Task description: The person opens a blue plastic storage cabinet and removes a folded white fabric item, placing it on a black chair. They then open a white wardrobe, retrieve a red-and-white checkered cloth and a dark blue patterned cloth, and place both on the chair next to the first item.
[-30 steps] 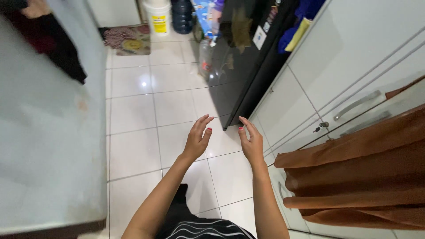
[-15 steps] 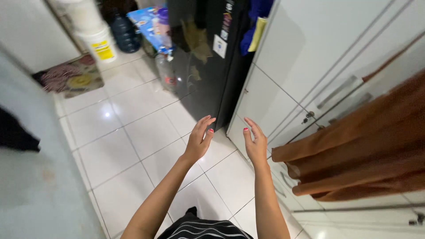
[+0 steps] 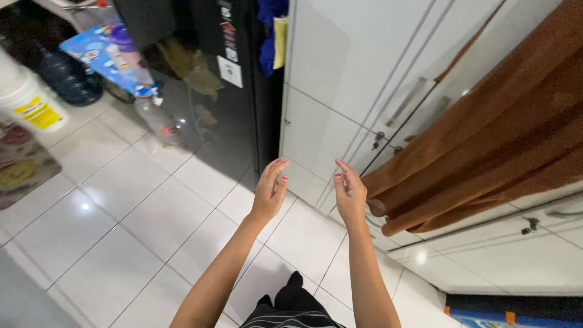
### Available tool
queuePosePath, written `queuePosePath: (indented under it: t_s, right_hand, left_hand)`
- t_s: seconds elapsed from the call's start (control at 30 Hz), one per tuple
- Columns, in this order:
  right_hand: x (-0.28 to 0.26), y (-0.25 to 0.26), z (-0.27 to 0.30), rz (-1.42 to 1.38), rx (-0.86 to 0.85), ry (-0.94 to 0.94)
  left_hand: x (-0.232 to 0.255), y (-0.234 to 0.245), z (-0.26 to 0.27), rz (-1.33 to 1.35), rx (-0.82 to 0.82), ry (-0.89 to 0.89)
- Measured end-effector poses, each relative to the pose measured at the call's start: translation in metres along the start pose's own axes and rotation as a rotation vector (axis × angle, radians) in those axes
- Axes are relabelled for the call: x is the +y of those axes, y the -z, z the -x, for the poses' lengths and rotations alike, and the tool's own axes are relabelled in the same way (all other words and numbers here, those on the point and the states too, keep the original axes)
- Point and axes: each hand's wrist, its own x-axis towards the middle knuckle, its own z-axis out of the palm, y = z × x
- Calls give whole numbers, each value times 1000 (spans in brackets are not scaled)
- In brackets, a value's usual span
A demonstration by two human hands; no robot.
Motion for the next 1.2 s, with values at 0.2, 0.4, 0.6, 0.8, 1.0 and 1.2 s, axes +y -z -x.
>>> queuePosePath:
  t_s: [0.2,0.4,0.6,0.8,1.0,1.2]
  right_hand:
    - [16,22,-19,10,102,-102]
    - [21,48,-46,99,238,-17]
    - [46,75,-75,187,329,35]
    - [66,96,-98,284,418,151]
    - [87,103,-124,349,495,136]
    - [98,100,-147,418,579,142]
  left_hand:
    - [-23,-42,-33,-20,-55,-103]
    - [-11,-79,-71,159,-165,-77]
    - [3,-118,-106,140,-221,-116]
    - [5,-155,-133,227,-282,-147]
    - [10,-192,-169,176,-346,-251]
    - [12,-221,-195,162,-437,-364]
